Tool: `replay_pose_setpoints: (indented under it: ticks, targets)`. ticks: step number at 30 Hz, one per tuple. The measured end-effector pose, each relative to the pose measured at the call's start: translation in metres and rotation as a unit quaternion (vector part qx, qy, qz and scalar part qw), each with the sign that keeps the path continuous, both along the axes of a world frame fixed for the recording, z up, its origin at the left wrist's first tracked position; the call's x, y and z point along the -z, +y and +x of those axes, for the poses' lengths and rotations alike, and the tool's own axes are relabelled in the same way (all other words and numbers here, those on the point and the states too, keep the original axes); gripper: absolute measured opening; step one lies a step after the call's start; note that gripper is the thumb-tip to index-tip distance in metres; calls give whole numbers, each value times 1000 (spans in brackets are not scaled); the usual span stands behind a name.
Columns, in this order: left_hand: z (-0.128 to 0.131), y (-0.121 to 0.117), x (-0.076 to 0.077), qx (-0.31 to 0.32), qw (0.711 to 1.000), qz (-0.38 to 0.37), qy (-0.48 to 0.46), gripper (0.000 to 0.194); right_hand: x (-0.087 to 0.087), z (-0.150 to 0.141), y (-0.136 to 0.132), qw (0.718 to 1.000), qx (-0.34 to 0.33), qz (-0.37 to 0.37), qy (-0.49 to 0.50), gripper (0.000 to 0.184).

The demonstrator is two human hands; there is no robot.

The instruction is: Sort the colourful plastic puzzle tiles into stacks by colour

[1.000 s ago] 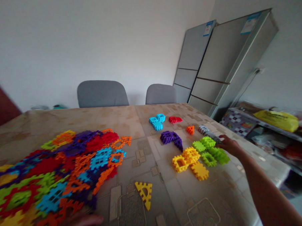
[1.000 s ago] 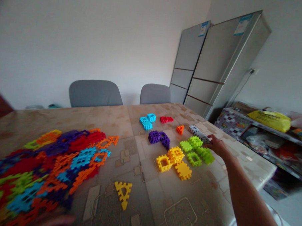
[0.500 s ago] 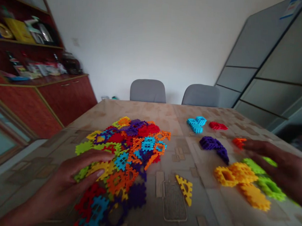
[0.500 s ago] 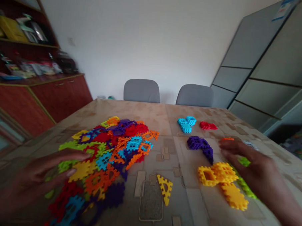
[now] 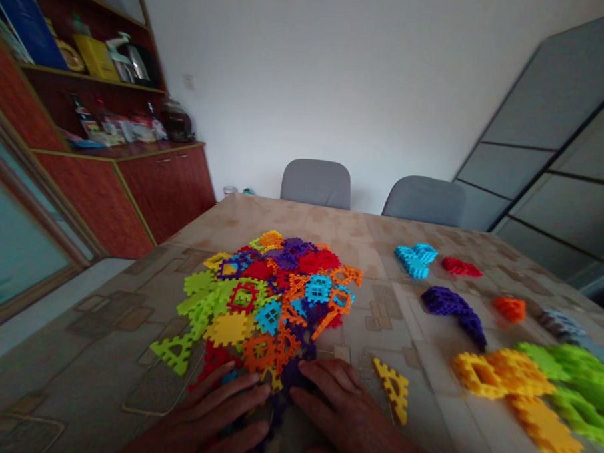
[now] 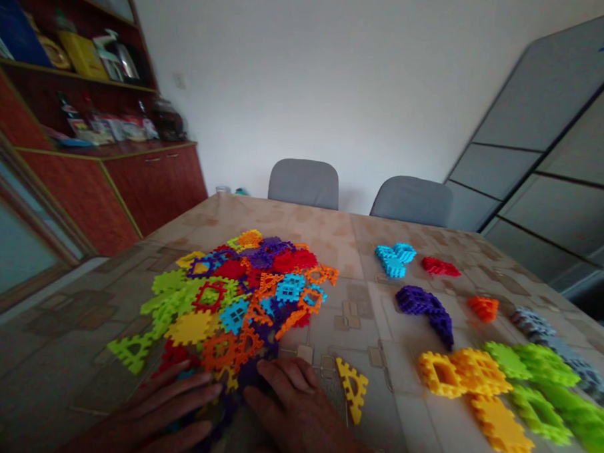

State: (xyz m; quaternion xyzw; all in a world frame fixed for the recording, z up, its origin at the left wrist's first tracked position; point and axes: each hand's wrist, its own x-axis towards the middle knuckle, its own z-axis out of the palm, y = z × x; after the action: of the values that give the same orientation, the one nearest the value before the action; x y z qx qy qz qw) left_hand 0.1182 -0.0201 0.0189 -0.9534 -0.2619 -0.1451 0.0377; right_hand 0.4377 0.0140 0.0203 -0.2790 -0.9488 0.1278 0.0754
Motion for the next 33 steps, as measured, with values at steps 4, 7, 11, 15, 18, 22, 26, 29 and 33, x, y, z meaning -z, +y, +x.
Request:
replay_pose_setpoints:
  ticks: [4, 7, 11, 15, 18, 22, 26, 29, 33]
  targets:
    - [33, 15, -9, -1, 1000, -16, 19, 61, -1, -4, 4, 999, 21, -14, 30, 56]
    - [46, 21, -1, -22, 999, -28, -20, 64, -2, -1, 7, 995, 50, 5, 88, 42]
    - [45, 27, 8, -60, 995, -26, -79, 50, -9, 7, 19, 976, 118, 9, 184, 40]
    - [45, 38, -5, -92, 986, -50, -131, 30, -12, 5, 24, 973, 108, -27, 201, 38]
    - [52, 41, -13, -98, 985, -92, -110, 17, -11, -3, 19, 984, 82, -40, 152, 46]
    - [53, 35, -3, -113, 989, -54, -76, 61, -14, -6, 13, 991, 101, -41, 81, 61]
    - [49, 29, 3, -109, 991, -26, -67, 75, -21, 1, 12, 989, 130, -61, 46, 47]
    - [50, 26, -4, -76, 996, -18, -52, 66, -24, 7, 11, 986, 139, -71, 50, 48]
    - [54, 24, -9, -43, 998, -9, -54, 64, -27, 17, 11, 987, 129, -82, 58, 47]
